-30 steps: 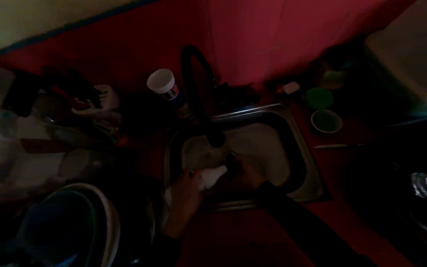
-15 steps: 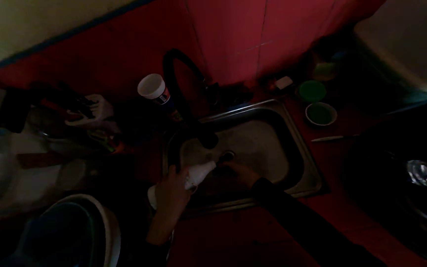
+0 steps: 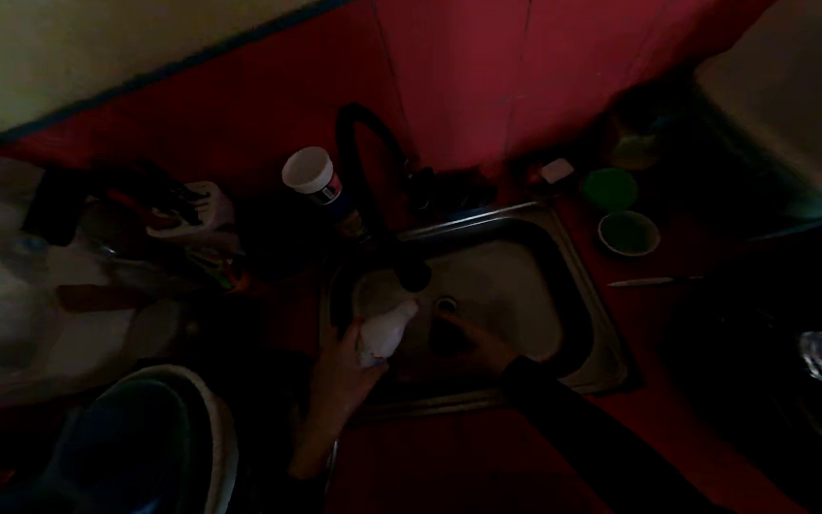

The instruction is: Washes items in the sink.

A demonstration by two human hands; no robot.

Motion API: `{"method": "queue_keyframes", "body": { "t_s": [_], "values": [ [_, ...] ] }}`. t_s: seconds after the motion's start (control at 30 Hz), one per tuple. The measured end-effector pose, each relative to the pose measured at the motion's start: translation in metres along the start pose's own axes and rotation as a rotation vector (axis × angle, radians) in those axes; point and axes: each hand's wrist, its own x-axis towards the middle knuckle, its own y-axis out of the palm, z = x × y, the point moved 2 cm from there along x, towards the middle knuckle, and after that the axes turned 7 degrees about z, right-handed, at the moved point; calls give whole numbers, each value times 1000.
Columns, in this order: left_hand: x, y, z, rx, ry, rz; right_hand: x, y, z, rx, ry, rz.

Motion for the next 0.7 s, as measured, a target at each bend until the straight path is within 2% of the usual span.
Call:
{"method": "queue_keyframes", "body": {
  "t_s": [0.1,0.2,0.33,0.47,0.53,0.63,0.7],
  "values": [
    [1,10,12,-216,47,-69,23,-19,-2,138,61,-41],
    [1,18,25,-405,65,-145,24,-22,17,183,68,-145],
    [-1,27,43,-661,26,-256,18,-8,67,27,10,-238],
    [-5,29,48,-828,-20,-385,16,3,125,-174,-255,-238],
    [-8,27,49,-851,-38,-437,29,13,161,-122,-293,-219],
    [-10,21,50,-1003,-71,-472,27,68,221,-45,-276,-354],
    [-5,18,54,-1103,-56,-534,46,60,239,-19,-337,-359]
  ]
}}
